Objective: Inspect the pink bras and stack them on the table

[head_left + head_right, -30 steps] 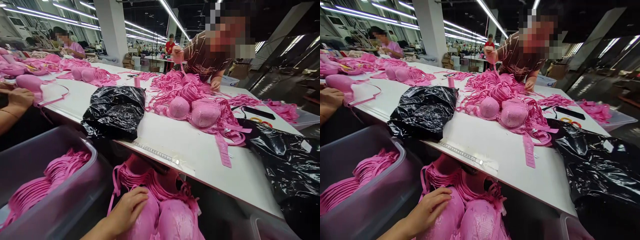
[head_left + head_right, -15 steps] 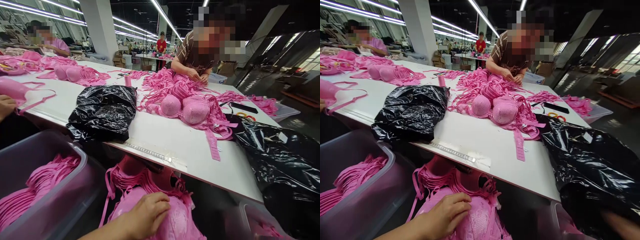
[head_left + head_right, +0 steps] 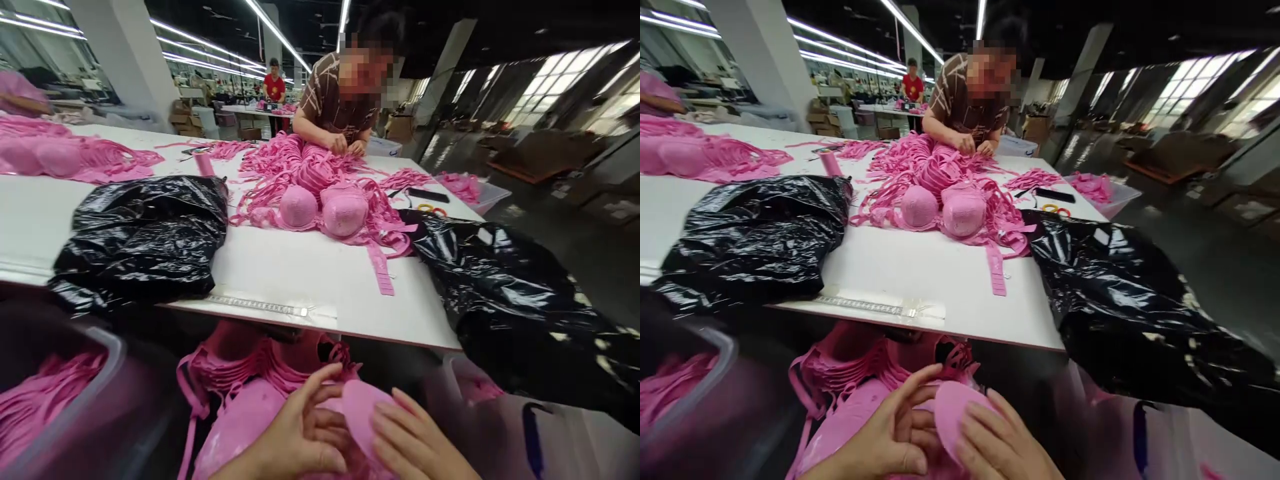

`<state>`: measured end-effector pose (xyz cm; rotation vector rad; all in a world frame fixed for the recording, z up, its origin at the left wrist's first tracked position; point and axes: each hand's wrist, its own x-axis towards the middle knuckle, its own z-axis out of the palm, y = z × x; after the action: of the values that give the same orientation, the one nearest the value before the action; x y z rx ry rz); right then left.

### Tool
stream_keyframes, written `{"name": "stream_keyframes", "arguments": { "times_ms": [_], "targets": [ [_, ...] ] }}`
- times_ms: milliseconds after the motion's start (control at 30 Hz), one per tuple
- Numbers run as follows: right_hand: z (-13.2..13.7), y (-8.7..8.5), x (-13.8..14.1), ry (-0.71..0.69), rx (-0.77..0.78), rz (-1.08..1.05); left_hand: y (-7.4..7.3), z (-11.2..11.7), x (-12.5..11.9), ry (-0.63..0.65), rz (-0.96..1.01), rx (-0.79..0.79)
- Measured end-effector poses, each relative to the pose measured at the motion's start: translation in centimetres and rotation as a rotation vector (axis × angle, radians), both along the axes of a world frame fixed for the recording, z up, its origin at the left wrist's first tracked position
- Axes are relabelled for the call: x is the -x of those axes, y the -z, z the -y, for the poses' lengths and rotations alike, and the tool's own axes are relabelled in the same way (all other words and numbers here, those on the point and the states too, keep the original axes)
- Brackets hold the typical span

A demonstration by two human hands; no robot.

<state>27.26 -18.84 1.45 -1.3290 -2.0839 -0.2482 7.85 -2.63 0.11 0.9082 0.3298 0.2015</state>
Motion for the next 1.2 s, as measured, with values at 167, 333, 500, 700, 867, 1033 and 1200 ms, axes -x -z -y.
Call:
{"name": "stream_keyframes", "arguments": {
  "times_ms": [167,333,500,700,867,1033,1200],
  "targets": [
    [-5.4,2.3,3.8,-0.229,0.020,-0.053,-0.5,0.1,2.0,-0.280,-0.035,-0.100],
    [-5.9,3.5,5.4,-0.004,0.206,-0.437,0.2,0.4,3.8,-0.408,-0.123,-0.090],
    [-6.6,3.4,6.5,0.083,0.532,-0.596,0.8,-0.1,4.5,-0.383,-0.148,-0.108],
    [-8.3,1.9,7.2,-0.027,0.349,-0.703,0.6,-0.9,6.1,-0.304,-0.047,-0.264],
    [-8.7,2.1,7.5,-0.040,0.304,-0.633,0.9,-0.9,6.6,-0.361,-0.064,-0.219],
    [-8.7,3.7,8.3,0.033,0.184,-0.519,1.8,-0.8,5.5,-0.572,-0.063,0.037],
    [-9.0,3.9,9.3,0.035,0.475,-0.921,0.4,-1.9,5.5,-0.632,-0.267,-0.111]
  ]
}}
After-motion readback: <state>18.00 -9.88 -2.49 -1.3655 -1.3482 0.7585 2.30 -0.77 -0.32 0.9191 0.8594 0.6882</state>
